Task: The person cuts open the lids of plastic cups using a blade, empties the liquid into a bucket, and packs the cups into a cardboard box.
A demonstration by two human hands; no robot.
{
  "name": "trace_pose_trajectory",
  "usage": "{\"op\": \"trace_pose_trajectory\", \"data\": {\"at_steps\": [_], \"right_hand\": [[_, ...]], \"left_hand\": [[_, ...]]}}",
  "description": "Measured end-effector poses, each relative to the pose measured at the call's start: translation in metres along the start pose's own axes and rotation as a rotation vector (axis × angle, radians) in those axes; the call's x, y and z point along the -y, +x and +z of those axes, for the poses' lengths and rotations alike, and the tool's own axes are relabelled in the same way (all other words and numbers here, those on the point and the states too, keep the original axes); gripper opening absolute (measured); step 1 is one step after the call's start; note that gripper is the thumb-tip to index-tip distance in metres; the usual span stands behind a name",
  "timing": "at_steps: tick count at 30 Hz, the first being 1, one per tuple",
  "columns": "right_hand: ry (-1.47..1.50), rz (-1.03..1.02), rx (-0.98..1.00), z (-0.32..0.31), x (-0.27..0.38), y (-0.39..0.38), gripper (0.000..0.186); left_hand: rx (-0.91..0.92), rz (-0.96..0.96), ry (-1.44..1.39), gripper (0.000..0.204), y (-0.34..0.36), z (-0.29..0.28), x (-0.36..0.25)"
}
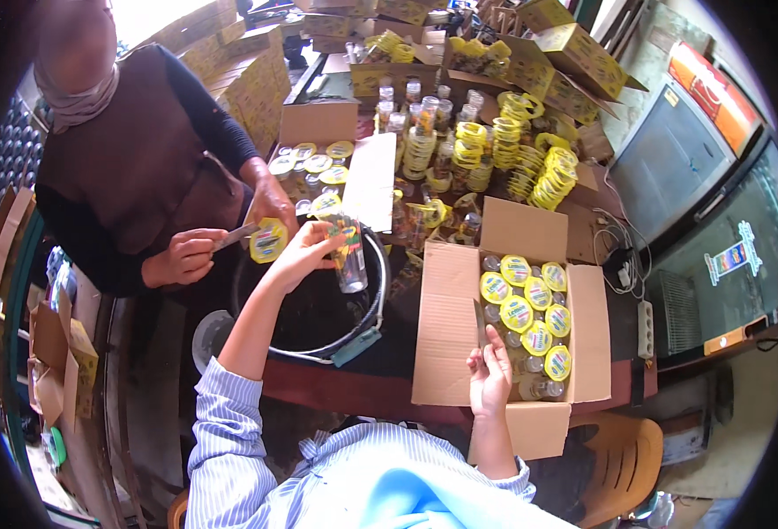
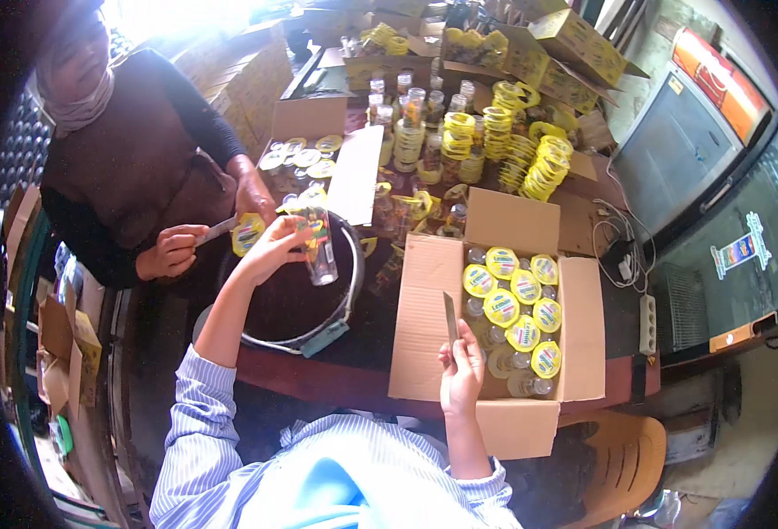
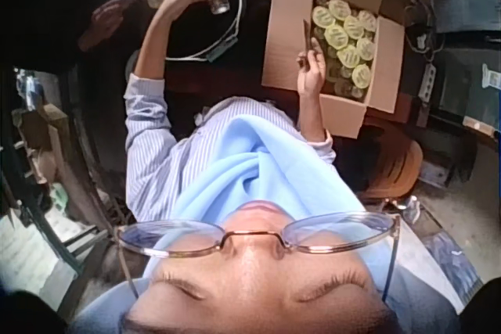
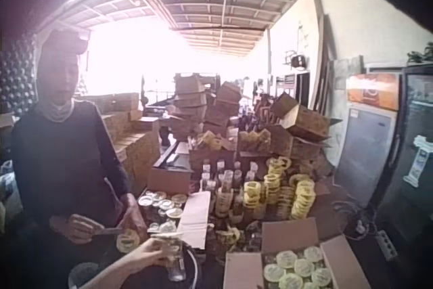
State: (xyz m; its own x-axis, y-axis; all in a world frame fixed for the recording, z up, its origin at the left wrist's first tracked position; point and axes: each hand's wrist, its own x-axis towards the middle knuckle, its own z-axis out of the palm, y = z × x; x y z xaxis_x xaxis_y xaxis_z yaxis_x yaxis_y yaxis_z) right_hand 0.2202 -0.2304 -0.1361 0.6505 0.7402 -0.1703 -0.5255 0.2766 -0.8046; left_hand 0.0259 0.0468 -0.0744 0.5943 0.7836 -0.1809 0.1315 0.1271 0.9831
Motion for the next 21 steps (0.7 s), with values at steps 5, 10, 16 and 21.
{"op": "trace_pose_trajectory", "data": {"at_steps": [5,10,16,21], "right_hand": [[0.103,0.008,-0.209,-0.04,0.008,-0.021,0.036],[0.082,-0.076,-0.284,-0.073,0.02,-0.039,0.036],[0.026,-0.157,-0.405,-0.087,0.036,-0.051,0.035],[0.007,-0.173,-0.431,-0.09,0.039,-0.052,0.032]], "left_hand": [[0.125,-0.038,0.207,0.049,0.048,0.042,-0.022],[0.048,-0.039,0.316,0.06,0.099,0.088,-0.028],[0.004,-0.078,0.477,0.081,0.175,0.124,0.001],[-0.004,-0.049,0.424,0.105,0.214,0.141,0.029]]}}
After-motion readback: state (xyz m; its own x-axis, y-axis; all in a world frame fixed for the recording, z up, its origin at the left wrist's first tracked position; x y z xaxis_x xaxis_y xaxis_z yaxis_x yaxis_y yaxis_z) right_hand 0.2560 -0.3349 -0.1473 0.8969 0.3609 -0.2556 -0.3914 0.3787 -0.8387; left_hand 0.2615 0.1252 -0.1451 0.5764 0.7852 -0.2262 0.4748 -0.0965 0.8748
